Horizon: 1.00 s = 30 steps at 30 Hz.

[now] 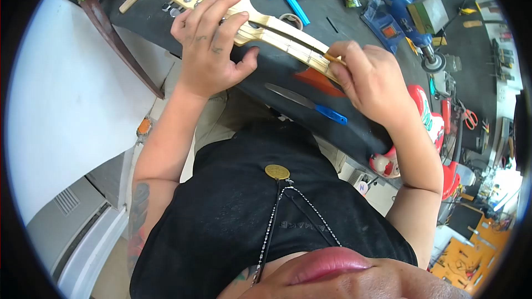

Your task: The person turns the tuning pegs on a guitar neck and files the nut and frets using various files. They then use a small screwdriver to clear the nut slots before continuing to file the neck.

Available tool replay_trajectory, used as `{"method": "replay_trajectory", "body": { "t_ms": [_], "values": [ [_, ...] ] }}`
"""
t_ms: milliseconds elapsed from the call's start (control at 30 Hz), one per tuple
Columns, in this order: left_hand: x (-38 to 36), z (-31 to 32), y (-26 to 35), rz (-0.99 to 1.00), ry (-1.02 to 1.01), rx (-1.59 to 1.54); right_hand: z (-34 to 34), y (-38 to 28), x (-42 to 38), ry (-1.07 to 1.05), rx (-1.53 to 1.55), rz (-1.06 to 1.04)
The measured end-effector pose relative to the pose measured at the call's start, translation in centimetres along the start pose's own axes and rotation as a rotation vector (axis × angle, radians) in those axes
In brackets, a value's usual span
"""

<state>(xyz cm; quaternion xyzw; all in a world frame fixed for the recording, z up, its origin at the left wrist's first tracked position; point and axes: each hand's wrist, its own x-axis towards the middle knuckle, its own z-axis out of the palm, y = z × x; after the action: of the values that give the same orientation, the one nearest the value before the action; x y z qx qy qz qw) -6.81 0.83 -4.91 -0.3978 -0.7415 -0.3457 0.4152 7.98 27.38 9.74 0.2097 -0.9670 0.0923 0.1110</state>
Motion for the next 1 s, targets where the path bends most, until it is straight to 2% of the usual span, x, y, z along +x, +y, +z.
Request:
{"method": "replay_trajectory", "body": {
  "t_ms": [100, 167, 1000],
  "values": [
    [0.3, -0.9, 0.5, -0.004, -0.062, 0.028, 0.2, -0.6, 0.3, -0.061, -0.064, -0.079],
    [0.4, -0.8, 0.5, 0.004, -0.055, 0.039, -0.5, -1.0, 0.8, -0.180, -0.140, -0.113],
    [0.8, -1.2, 0.4, -0.025, -0.097, 0.054, -1.0, -1.3, -0.5, -0.235, -0.137, -0.075]
  ]
}}
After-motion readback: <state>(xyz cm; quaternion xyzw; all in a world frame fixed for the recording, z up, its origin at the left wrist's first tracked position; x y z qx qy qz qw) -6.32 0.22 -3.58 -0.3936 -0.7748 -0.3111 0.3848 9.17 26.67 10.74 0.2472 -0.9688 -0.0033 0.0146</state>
